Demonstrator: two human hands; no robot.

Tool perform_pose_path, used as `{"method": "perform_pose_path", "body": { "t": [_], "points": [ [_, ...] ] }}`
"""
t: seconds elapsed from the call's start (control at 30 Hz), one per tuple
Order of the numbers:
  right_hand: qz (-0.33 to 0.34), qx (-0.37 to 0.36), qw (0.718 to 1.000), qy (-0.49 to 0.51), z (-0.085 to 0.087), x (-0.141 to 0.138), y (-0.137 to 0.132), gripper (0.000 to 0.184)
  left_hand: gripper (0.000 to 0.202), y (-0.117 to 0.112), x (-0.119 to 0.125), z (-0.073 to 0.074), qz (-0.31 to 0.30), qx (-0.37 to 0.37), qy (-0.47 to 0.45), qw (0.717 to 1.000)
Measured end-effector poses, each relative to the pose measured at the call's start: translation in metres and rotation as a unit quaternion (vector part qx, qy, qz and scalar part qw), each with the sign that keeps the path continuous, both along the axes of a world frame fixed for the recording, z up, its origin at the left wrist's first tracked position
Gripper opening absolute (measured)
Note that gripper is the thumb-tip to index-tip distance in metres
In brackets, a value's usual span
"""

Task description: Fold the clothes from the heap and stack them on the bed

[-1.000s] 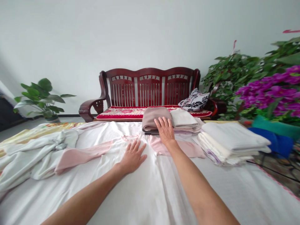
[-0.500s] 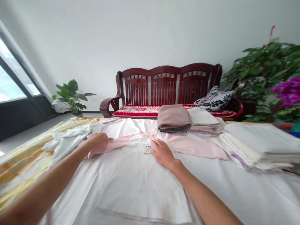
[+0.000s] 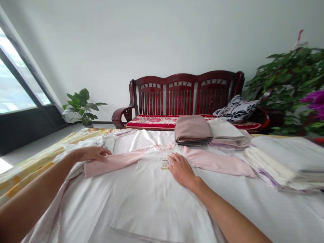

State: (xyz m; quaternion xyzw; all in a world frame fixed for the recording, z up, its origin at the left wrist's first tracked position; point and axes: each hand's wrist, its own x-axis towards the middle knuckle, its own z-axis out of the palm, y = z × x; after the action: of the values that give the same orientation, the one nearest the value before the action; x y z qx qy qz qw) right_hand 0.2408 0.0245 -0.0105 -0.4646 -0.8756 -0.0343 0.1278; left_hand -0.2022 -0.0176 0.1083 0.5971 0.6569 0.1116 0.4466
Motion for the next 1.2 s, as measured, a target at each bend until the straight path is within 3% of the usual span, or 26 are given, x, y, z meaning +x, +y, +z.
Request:
{"method": "perform_pose_path", "body": {
  "t": [0.1,0.23,0.4,0.6,0.73,0.83,0.93,1.07,1.2],
  "points": [
    [-0.006,-0.017,1.0,-0.005,0.01,-0.003,0.003,0.042,0.036,0.004,-0.016,-0.012,0.034,0.08,0.039,0.995],
    [-0.033,-0.042,0.999,0.0,0.037,-0.022,0.02,0.032,0.033,0.021,-0.029,-0.031,0.128,0.229,0.114,0.958],
    [-0.101,-0.038,0.994,0.031,0.056,-0.068,0.053,0.038,0.029,0.028,-0.035,-0.05,0.108,0.207,0.163,0.959],
    [-0.171,-0.092,0.979,0.057,0.049,-0.109,0.084,0.043,0.039,0.014,-0.04,-0.051,0.086,0.192,0.133,0.968],
    [-0.188,-0.129,0.97,0.083,0.04,-0.116,0.096,0.034,0.045,0.006,-0.034,-0.047,0.119,0.211,0.085,0.967],
    [-0.194,-0.127,0.966,0.111,0.033,-0.113,0.101,0.03,0.047,0.008,-0.031,-0.053,0.172,0.226,0.078,0.956],
    [-0.209,-0.112,0.962,0.135,0.023,-0.11,0.105,0.032,0.045,0.015,-0.035,-0.067,0.182,0.259,0.089,0.944],
    [-0.22,-0.094,0.96,0.142,0.015,-0.114,0.108,0.028,0.034,0.018,-0.045,-0.078,0.152,0.291,0.196,0.924],
    [-0.211,-0.061,0.966,0.136,0.017,-0.117,0.105,0.024,0.026,0.008,-0.039,-0.068,0.126,0.246,0.349,0.896]
  ]
}}
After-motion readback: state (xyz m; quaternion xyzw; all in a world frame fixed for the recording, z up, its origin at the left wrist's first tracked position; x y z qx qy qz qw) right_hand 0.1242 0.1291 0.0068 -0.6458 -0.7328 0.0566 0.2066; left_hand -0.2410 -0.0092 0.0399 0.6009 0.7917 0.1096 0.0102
